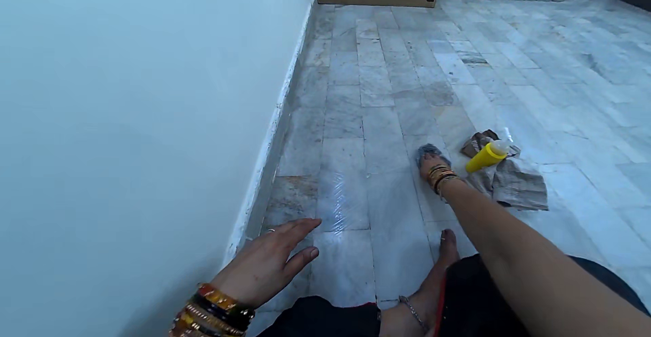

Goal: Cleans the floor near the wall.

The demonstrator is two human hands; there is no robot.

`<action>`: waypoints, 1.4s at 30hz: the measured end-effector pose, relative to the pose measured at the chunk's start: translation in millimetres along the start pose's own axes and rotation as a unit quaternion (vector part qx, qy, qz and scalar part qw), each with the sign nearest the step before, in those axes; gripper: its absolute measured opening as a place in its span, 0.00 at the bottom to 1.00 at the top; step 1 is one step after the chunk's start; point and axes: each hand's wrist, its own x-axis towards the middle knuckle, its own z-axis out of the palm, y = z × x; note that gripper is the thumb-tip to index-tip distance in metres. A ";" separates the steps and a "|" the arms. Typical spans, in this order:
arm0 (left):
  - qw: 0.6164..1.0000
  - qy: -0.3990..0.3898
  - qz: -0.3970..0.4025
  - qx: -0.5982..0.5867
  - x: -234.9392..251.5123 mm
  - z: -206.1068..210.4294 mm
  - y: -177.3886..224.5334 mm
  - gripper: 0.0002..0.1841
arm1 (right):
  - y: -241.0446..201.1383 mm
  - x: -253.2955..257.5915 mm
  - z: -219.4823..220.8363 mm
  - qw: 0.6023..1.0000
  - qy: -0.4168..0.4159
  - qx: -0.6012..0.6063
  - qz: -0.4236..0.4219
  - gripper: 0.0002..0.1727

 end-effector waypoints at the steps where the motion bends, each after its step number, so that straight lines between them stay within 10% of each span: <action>1: 1.000 -0.024 -0.011 0.003 3.9 -0.6 1.2 0.30 | -24.5 -3.8 1.1 1.000 0.009 0.016 -0.020 0.31; 10: 0.998 -0.048 -0.033 -0.010 5.9 1.3 -10.3 0.31 | -280.0 -92.9 19.4 0.943 -0.130 0.057 -0.300 0.30; 14: 0.999 -0.039 -0.033 -0.016 0.2 3.5 -14.1 0.31 | -244.4 -58.7 37.1 0.944 -0.052 0.081 -0.317 0.31; 25: 0.999 -0.037 -0.005 -0.019 6.7 2.6 -4.5 0.31 | 21.8 12.9 6.7 0.997 0.028 0.065 0.038 0.35; 29: 0.997 -0.070 -0.010 -0.017 19.4 6.0 2.8 0.30 | -40.0 -4.2 1.4 0.996 0.021 0.083 0.036 0.31; 36: 0.992 -0.113 -0.047 -0.031 28.6 10.1 -6.8 0.31 | -248.4 -80.4 33.6 0.956 -0.052 0.087 -0.275 0.27; 42: 0.994 -0.094 -0.050 -0.023 16.7 10.0 -12.4 0.30 | -230.9 -61.2 49.9 0.940 -0.001 0.115 -0.320 0.26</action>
